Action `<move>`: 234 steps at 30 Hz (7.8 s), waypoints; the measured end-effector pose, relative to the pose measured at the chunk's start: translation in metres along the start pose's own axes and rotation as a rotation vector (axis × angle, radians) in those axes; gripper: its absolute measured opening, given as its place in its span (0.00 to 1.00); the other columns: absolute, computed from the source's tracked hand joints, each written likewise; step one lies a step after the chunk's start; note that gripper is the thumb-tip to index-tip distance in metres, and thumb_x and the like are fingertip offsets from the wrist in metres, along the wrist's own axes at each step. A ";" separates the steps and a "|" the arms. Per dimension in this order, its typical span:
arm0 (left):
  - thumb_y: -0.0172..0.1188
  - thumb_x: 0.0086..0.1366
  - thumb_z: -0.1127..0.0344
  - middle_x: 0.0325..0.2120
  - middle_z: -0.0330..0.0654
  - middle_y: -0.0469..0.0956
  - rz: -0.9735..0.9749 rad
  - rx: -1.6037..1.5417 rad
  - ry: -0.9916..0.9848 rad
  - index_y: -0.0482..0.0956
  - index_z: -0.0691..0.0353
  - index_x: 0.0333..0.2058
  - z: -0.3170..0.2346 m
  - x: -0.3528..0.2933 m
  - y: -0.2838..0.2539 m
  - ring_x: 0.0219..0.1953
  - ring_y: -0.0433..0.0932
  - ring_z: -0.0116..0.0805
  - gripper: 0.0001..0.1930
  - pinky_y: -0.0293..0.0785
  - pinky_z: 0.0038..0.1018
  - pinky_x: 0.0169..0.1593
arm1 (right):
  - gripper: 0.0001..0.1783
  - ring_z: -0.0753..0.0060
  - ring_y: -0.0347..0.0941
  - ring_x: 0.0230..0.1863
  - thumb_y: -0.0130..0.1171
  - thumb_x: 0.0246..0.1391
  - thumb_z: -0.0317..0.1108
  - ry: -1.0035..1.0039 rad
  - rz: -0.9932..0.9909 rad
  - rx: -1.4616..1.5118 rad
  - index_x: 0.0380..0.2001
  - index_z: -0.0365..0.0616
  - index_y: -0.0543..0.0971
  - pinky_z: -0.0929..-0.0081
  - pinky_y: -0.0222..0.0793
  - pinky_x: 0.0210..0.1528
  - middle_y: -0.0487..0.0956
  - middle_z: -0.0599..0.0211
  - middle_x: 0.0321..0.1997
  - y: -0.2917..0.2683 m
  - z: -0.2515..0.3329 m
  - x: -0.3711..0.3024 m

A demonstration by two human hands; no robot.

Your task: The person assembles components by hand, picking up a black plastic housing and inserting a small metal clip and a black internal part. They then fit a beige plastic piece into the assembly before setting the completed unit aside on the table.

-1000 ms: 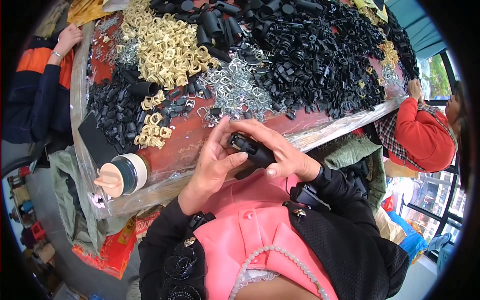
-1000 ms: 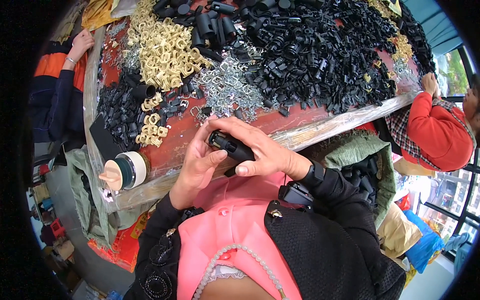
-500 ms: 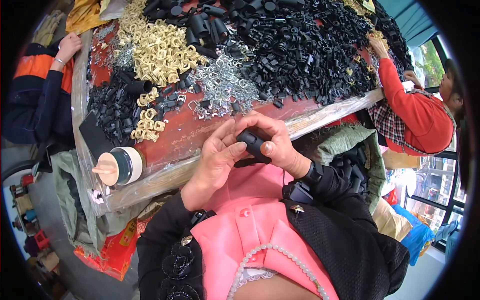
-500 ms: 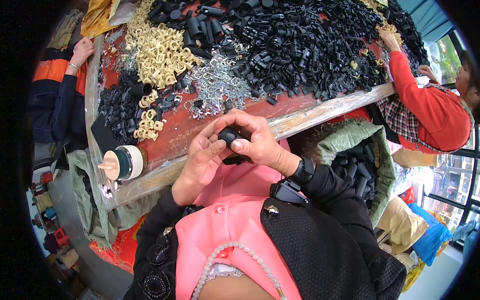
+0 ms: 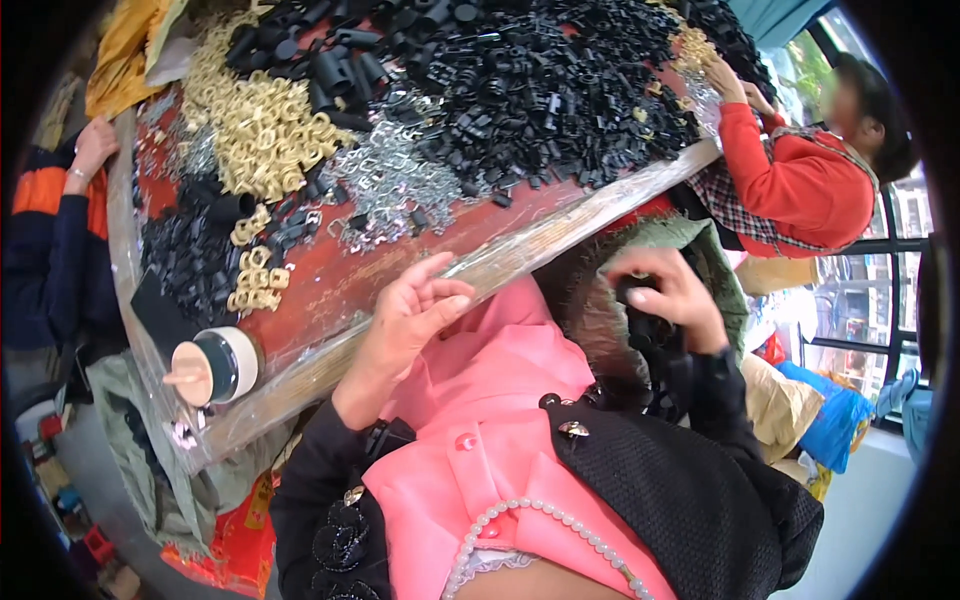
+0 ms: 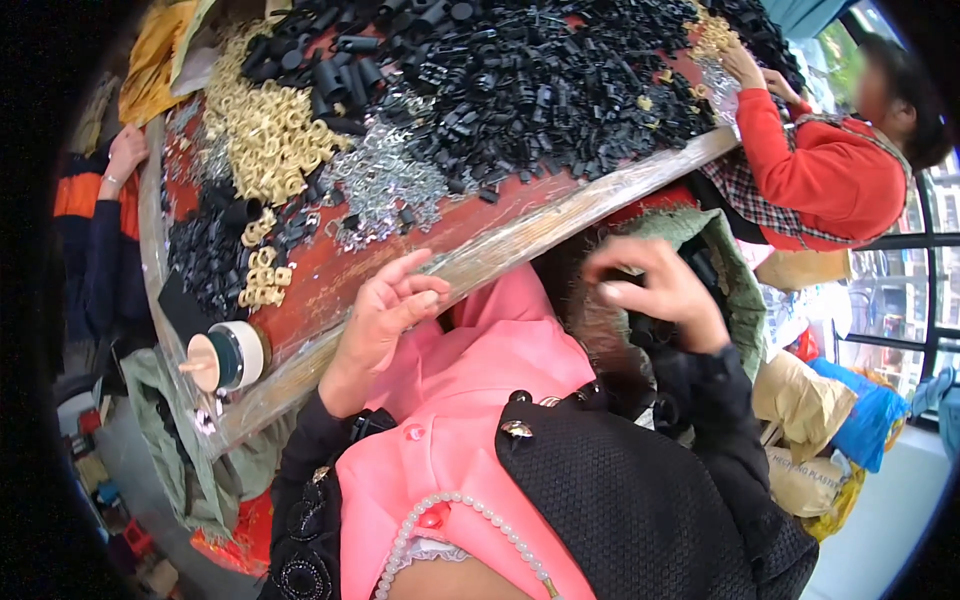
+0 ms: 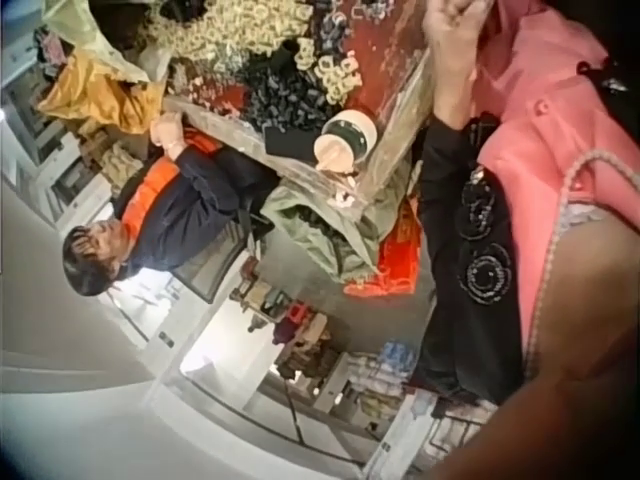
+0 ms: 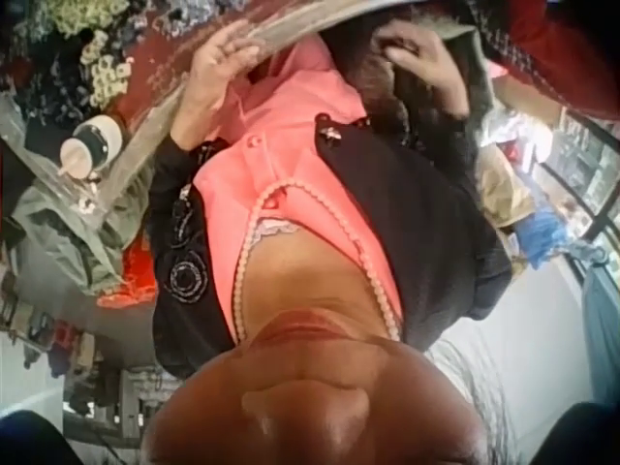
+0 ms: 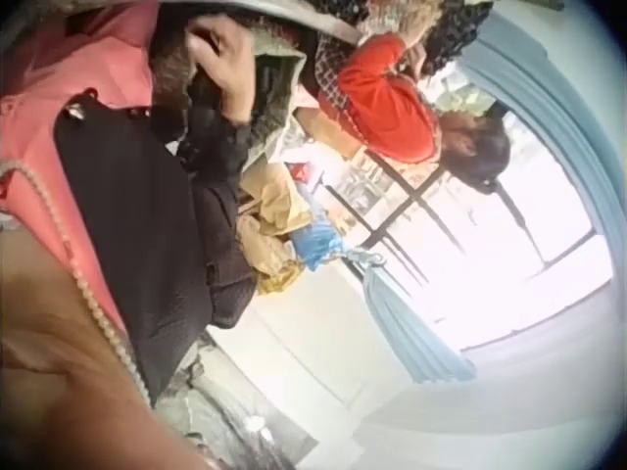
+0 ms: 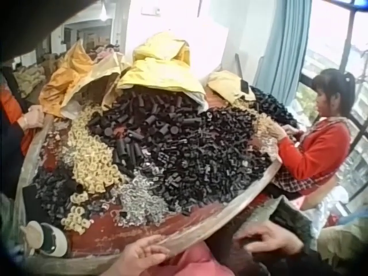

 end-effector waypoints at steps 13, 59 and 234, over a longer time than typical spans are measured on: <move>0.56 0.52 0.73 0.34 0.43 0.71 -0.029 0.630 0.073 0.60 0.69 0.48 -0.010 0.028 0.001 0.35 0.70 0.23 0.25 0.68 0.17 0.37 | 0.15 0.60 0.69 0.30 0.56 0.41 0.35 0.075 -0.427 -0.692 0.32 0.38 0.71 0.73 0.63 0.31 0.70 0.58 0.29 -0.051 -0.015 0.020; 0.50 0.57 0.69 0.34 0.43 0.72 -0.170 -0.413 -0.005 0.67 0.67 0.41 -0.022 -0.029 -0.069 0.30 0.73 0.25 0.13 0.73 0.18 0.33 | 0.06 0.62 0.68 0.25 0.55 0.40 0.26 -0.345 -0.176 -0.524 0.26 0.41 0.72 0.73 0.64 0.26 0.69 0.63 0.24 0.122 0.024 0.165; 0.52 0.56 0.69 0.34 0.40 0.74 -0.214 -0.393 0.020 0.70 0.66 0.42 -0.009 -0.007 -0.039 0.32 0.75 0.27 0.14 0.71 0.16 0.34 | 0.07 0.61 0.62 0.27 0.53 0.37 0.21 -0.578 -0.124 -0.582 0.24 0.39 0.69 0.71 0.59 0.27 0.66 0.62 0.25 0.116 0.075 0.132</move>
Point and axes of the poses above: each hand's wrist, its own x-axis towards the middle knuckle, its own y-axis out of the palm, z = x × y, the point moved 4 cm from there along x, towards the middle knuckle
